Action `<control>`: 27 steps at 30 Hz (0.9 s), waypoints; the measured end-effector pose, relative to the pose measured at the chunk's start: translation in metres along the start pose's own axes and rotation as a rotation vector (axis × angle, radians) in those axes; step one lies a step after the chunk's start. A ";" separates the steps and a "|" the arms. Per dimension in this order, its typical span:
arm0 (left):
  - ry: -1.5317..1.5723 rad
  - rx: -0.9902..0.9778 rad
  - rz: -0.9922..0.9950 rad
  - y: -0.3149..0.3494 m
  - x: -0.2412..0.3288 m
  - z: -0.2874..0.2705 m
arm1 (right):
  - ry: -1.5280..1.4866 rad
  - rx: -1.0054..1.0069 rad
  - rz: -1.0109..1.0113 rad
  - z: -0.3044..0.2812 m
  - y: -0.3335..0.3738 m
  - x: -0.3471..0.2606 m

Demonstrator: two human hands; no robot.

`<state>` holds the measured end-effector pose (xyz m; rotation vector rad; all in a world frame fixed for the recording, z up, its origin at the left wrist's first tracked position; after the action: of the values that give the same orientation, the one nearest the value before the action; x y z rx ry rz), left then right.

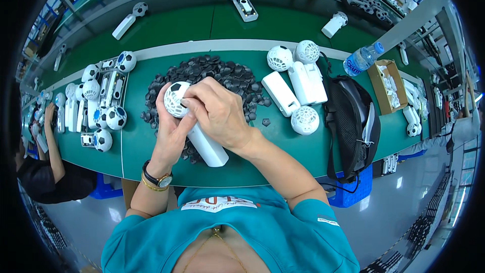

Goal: Assembling soccer ball toy fans by inserting small black components into the ball housing at a factory workbench.

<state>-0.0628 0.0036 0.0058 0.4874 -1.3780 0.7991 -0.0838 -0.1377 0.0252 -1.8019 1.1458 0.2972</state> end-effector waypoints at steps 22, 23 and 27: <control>-0.032 0.049 0.048 -0.023 0.001 0.004 | -0.269 0.028 0.481 0.003 -0.006 0.004; -0.032 0.048 0.049 -0.024 0.001 0.004 | -0.247 0.019 0.489 0.002 -0.007 0.003; -0.038 0.055 0.050 -0.026 0.000 0.004 | -0.291 -0.016 0.554 0.000 -0.010 0.003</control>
<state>-0.0461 -0.0167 0.0105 0.5146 -1.4115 0.8742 -0.0745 -0.1382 0.0289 -1.3656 1.4099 0.8632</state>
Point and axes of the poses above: each hand's wrist, its own y-axis away from the middle knuckle, its own z-axis out of the palm, x = y × z, the point moved 1 cm from there along -y, towards the middle knuckle, and after that the axes turned 12 degrees about -x, right-handed, at the moved point
